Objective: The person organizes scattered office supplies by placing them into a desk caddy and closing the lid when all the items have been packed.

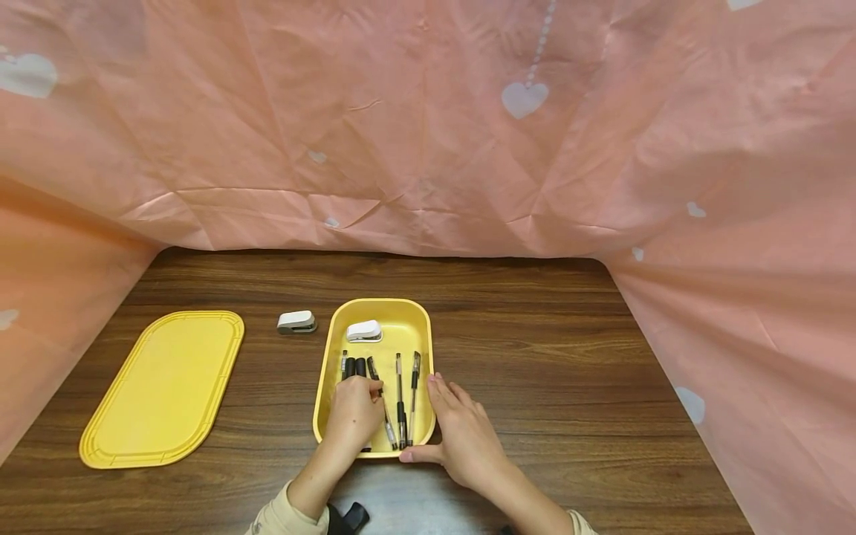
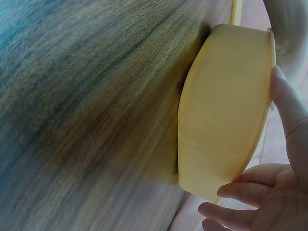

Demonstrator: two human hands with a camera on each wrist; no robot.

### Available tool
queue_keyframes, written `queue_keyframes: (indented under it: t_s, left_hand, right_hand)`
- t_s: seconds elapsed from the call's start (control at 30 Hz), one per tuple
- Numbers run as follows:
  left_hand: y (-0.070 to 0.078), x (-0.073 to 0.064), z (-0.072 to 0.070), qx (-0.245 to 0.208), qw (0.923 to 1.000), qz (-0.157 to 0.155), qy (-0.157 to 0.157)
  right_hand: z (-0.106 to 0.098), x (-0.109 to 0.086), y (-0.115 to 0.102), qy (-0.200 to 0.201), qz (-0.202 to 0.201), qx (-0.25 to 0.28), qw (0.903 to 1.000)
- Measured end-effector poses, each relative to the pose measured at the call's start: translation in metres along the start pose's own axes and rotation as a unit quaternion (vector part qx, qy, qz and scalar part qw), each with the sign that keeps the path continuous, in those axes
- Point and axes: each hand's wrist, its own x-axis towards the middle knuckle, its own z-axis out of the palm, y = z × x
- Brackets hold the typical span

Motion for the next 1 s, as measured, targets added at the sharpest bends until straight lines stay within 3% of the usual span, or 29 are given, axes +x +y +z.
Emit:
queue_keyframes:
  t_s: [0.5, 1.0]
  left_hand:
    - [0.003, 0.001, -0.01, -0.009, 0.9999, 0.009, -0.003]
    - [0.012, 0.009, -0.04, -0.013, 0.9975, 0.053, 0.044]
  right_hand:
    - [0.0, 0.0, 0.0, 0.005, -0.003, -0.002, 1.0]
    - [-0.001, 0.0, -0.001, -0.004, 0.004, 0.0, 1.0]
